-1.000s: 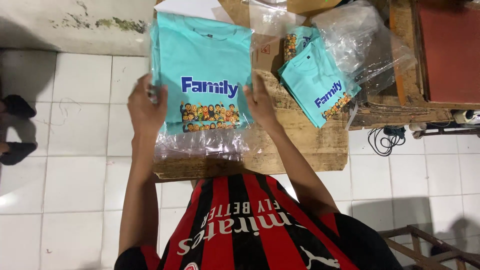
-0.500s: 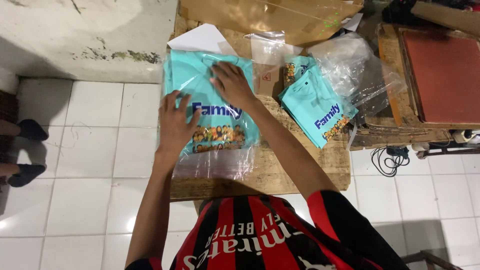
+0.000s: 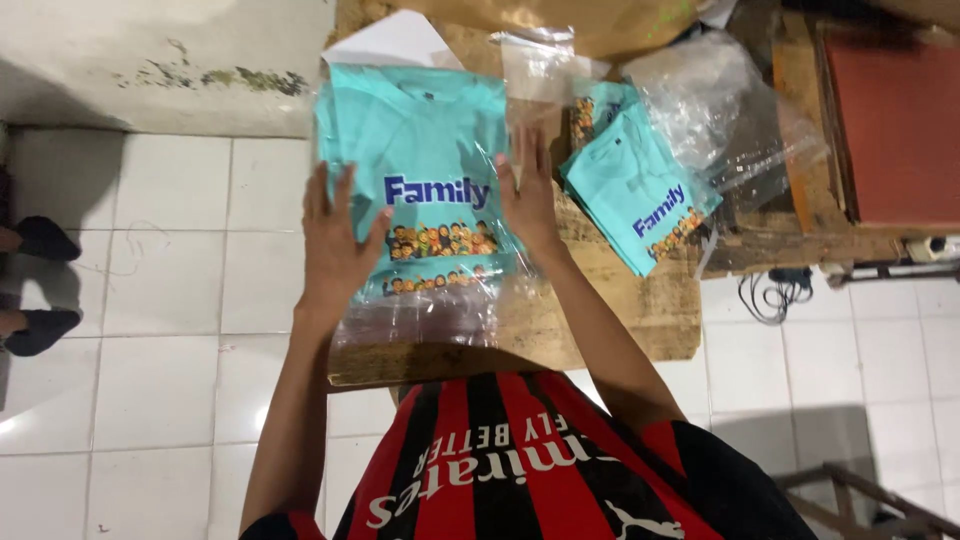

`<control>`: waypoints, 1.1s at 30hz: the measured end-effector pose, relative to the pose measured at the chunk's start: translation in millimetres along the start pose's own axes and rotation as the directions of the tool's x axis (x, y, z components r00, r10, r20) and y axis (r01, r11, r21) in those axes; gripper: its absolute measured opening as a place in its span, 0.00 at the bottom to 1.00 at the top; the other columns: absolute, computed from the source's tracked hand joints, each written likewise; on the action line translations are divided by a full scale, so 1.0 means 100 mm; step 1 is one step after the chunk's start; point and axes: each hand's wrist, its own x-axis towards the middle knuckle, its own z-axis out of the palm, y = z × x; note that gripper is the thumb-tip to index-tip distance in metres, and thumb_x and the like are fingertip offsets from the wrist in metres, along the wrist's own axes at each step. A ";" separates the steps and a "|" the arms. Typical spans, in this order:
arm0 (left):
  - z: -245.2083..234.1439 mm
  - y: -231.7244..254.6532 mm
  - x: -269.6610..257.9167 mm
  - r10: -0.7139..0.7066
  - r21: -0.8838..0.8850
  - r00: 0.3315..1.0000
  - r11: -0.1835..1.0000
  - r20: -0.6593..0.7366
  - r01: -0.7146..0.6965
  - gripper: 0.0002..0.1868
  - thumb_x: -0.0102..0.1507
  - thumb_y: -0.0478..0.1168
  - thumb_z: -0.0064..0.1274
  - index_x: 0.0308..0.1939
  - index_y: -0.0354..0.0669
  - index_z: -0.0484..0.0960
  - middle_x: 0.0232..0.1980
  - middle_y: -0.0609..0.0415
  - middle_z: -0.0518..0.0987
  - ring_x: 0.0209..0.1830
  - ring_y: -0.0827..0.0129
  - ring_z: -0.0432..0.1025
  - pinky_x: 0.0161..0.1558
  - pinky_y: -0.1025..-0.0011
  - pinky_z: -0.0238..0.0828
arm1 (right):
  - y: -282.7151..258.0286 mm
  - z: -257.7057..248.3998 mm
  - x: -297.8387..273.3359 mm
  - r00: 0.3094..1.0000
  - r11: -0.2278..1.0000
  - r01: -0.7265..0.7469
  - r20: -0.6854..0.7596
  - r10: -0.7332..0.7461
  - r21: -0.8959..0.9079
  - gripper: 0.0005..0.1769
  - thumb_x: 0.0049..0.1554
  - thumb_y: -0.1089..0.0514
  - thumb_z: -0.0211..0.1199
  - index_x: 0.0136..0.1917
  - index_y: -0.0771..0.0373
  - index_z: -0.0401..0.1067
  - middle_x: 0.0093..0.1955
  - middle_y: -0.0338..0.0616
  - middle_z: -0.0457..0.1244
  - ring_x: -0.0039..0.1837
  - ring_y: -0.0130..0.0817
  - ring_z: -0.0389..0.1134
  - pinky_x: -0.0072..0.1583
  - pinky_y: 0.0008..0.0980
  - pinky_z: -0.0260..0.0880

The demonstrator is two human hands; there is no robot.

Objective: Folding printed t-shirts and inserting them into plastic bags for packaging

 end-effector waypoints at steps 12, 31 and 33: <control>0.05 -0.23 -0.14 -0.202 -0.342 0.979 0.920 0.012 0.194 0.33 0.72 0.35 0.48 0.80 0.34 0.56 0.73 0.26 0.59 0.76 0.26 0.52 0.70 0.31 0.48 | -0.48 -0.13 -0.25 0.850 0.893 -0.421 0.415 0.326 0.161 0.39 0.70 0.34 0.51 0.86 0.45 0.42 0.84 0.74 0.32 0.83 0.76 0.33 0.76 0.72 0.45; 0.65 1.37 -0.91 0.239 -0.461 0.930 0.816 -0.280 -0.349 0.07 0.62 0.36 0.57 0.29 0.38 0.83 0.35 0.46 0.84 0.32 0.52 0.79 0.39 0.60 0.76 | 2.74 -1.21 -2.66 0.706 0.703 -0.706 -0.164 0.689 -0.082 0.05 0.59 0.56 0.62 0.47 0.54 0.78 0.44 0.47 0.72 0.48 0.50 0.75 0.46 0.47 0.76; 1.02 1.67 -0.98 0.270 -0.563 0.939 0.752 -0.212 -0.343 0.05 0.61 0.34 0.57 0.29 0.39 0.83 0.34 0.48 0.84 0.31 0.53 0.80 0.37 0.62 0.77 | 3.14 -1.31 -2.86 0.633 0.642 -0.766 -0.226 0.740 -0.042 0.07 0.61 0.55 0.61 0.45 0.57 0.77 0.43 0.51 0.72 0.46 0.55 0.75 0.44 0.52 0.75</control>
